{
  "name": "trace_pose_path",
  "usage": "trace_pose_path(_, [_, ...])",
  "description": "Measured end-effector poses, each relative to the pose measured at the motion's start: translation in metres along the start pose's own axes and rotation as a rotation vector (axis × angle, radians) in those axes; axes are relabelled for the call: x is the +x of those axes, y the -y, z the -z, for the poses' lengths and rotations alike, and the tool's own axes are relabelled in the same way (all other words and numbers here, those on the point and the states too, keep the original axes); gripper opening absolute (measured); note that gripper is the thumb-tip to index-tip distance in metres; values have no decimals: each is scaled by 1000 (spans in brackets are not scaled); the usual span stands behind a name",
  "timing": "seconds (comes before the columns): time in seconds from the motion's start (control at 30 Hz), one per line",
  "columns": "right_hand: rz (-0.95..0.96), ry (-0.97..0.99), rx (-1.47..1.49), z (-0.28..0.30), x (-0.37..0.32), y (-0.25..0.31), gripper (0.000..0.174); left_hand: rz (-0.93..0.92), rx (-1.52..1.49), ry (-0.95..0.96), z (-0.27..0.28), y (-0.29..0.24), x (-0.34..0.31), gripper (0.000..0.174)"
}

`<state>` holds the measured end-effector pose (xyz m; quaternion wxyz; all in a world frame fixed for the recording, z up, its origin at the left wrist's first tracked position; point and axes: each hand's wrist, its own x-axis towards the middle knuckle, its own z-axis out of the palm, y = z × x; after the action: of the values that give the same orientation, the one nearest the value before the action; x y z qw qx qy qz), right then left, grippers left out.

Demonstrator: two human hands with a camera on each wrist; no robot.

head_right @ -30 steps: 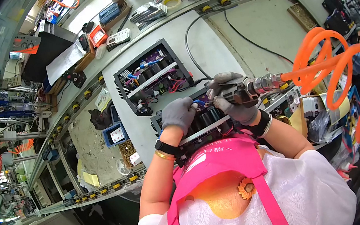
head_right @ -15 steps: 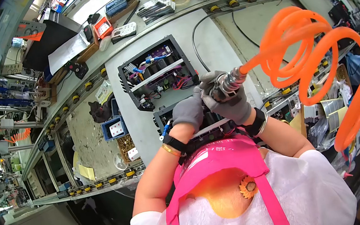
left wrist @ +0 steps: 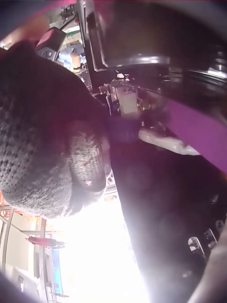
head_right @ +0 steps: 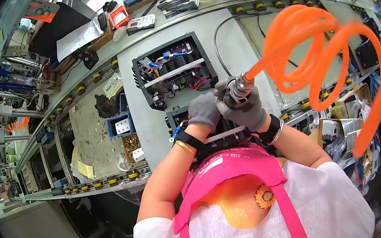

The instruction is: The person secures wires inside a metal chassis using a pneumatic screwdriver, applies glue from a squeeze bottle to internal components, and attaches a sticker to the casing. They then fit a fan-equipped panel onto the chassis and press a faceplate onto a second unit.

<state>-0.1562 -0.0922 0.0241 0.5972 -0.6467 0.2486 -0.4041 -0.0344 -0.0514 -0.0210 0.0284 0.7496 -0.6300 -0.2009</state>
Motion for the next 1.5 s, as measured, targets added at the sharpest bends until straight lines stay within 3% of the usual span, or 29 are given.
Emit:
trace_pose_path(0.2, [-18,55,-38,2,-1,6,34,123,-150,112,39,11,-18,27])
trace_pose_path(0.33, [-51,82,64,5,-2,-2,42,-7,-92,136,35,22,-18,24])
trace_pose_path(0.47, [22,179,-116,10,-1,-8,47,-41,-44,29,17,27,-7,18])
trace_pose_path(0.5, [7,98,-46,4,-1,-4,39,-40,-30,-11,14,25,-8,18])
trace_pose_path(0.63, [-35,86,67,0,-4,1,39,-33,57,-87,10,20,-10,18])
trace_pose_path(0.73, [-7,110,58,2,-1,-1,41,120,-705,-288,12,35,-36,20])
trace_pose_path(0.77, [-1,104,32,2,2,-1,42,171,-1041,-231,8,42,-41,24])
trace_pose_path(0.8, [0,96,6,3,4,-1,42,442,-1564,29,53,30,-70,22])
trace_pose_path(0.87, [28,65,25,4,10,6,43,259,-1872,-27,38,33,-96,20])
trace_pose_path(0.93, [-19,-10,149,1,12,31,42,313,-1976,-29,32,26,-114,18])
trace_pose_path(1.07, [73,70,582,0,11,60,45,474,-1993,6,29,13,-124,17])
trace_pose_path(1.2, [134,122,686,-3,4,68,48,353,-2016,24,18,17,-116,18])
trace_pose_path(1.33, [154,94,724,-5,-2,65,48,529,-2134,-34,19,5,-110,24])
trace_pose_path(1.5, [139,83,774,-5,-3,64,49,557,-2131,24,27,0,-110,29])
